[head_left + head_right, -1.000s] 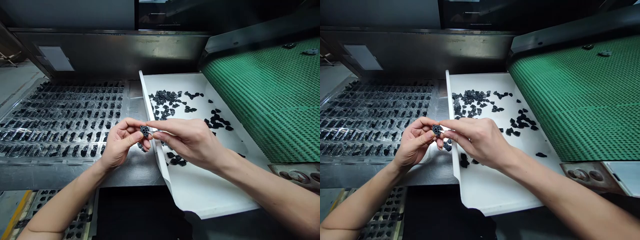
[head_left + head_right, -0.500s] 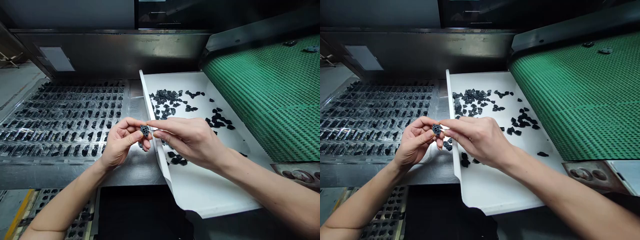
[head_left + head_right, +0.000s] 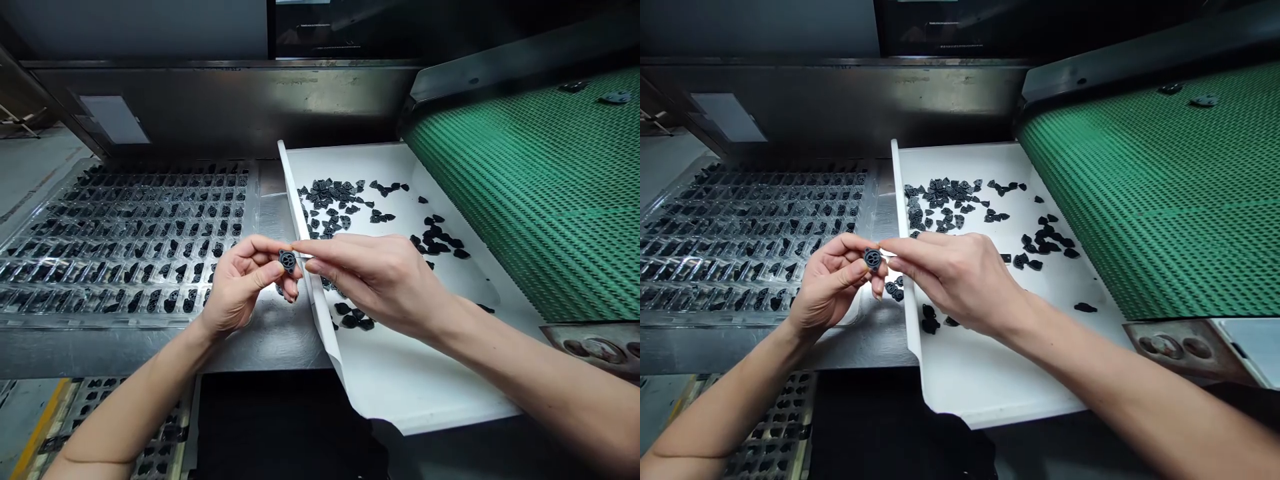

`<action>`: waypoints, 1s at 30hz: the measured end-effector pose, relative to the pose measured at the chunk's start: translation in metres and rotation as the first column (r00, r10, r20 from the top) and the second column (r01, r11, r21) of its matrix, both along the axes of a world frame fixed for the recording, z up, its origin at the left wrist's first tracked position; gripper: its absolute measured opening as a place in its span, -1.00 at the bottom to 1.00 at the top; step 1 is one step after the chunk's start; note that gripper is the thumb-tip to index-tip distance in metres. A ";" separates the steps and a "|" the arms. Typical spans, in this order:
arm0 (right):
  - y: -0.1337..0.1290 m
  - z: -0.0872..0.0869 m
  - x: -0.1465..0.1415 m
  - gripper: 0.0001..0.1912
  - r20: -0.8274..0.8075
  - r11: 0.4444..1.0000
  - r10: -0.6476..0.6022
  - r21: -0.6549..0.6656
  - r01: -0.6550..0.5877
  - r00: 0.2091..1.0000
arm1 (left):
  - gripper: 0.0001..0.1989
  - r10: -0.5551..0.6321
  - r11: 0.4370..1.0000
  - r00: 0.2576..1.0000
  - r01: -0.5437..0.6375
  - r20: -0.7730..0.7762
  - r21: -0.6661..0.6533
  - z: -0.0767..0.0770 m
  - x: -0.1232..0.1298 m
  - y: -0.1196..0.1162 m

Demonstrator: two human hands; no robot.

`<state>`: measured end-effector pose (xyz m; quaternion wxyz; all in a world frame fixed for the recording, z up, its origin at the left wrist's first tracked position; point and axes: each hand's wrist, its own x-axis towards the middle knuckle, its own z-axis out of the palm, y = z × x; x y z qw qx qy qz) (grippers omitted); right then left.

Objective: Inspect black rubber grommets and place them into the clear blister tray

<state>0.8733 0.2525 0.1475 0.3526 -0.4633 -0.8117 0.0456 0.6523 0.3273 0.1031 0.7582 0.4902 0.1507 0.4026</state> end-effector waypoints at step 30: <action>0.001 0.003 -0.003 -0.61 -0.069 0.990 -0.101 0.087 0.107 0.992 | -0.78 -0.114 0.993 0.993 0.115 -0.018 0.015 -0.004 -0.005 0.007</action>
